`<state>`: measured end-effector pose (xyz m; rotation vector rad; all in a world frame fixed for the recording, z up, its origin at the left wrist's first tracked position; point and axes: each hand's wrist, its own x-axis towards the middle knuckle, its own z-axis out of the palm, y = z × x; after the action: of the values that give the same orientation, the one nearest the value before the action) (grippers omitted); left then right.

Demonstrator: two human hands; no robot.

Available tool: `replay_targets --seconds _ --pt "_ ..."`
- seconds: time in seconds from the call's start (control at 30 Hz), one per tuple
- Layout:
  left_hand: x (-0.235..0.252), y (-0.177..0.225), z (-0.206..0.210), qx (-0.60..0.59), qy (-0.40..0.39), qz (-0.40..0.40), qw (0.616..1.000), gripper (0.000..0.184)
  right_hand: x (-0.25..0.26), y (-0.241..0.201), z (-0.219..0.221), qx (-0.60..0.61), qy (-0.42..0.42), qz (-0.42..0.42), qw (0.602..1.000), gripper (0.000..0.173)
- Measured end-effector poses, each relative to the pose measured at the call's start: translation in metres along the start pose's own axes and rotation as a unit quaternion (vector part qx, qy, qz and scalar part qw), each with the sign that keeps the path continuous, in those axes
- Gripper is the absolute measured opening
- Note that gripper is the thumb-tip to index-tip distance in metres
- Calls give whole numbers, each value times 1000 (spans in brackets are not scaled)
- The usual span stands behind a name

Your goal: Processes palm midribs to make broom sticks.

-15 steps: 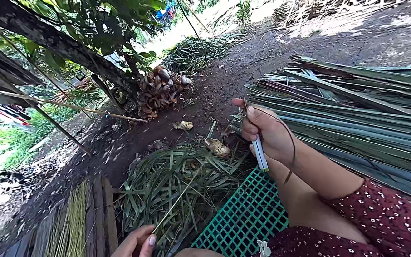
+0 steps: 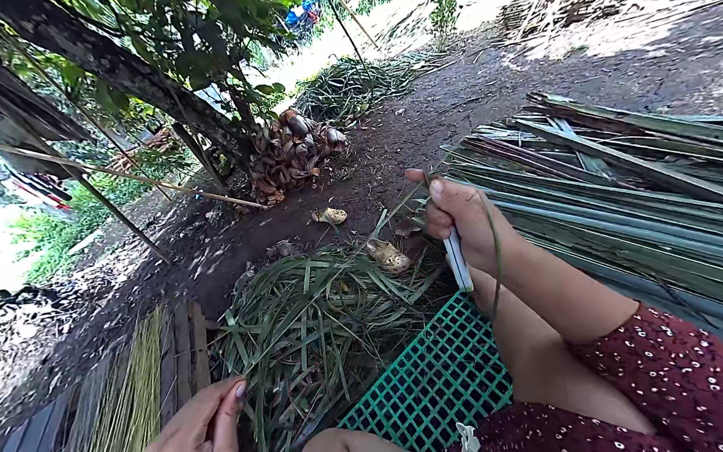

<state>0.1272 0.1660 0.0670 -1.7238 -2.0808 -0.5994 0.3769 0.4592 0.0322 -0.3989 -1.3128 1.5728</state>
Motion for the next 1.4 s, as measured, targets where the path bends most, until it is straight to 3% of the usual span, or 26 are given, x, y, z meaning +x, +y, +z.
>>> replay_targets --seconds 0.1,0.2,0.3,0.43,0.5,0.6,0.77,0.93,1.07,1.27,1.4 --pt "-17 -38 -16 36 5 -40 999 28 30 2 -19 20 93 32 995 37" --pt "-32 -53 -28 46 36 -77 995 29 44 13 -20 -35 79 113 990 35" --pt "-35 -42 -25 47 71 -101 991 28 29 38 5 -125 -100 128 979 35" --pt "-24 -14 -7 1 114 -83 990 28 0 28 65 -159 -395 101 899 44" --pt "-18 3 -1 -33 122 -69 990 28 -12 19 90 -133 -460 74 875 50" --pt "-12 26 0 -79 127 -53 987 26 -25 9 115 -51 -482 70 872 47" --pt "-15 49 -13 -150 120 -40 980 24 -45 -4 118 20 -422 49 905 35" --pt "-30 52 -32 -174 92 -46 979 24 -33 -25 86 32 -267 -16 963 37" --pt "-46 40 -56 -168 64 -67 982 22 -9 -51 63 27 -146 -59 987 35" --pt "-77 -32 -103 -11 58 -196 979 31 38 -84 32 58 28 -54 996 29" --pt "-124 -113 -147 70 74 -354 930 41 76 -96 26 38 115 -48 991 33"
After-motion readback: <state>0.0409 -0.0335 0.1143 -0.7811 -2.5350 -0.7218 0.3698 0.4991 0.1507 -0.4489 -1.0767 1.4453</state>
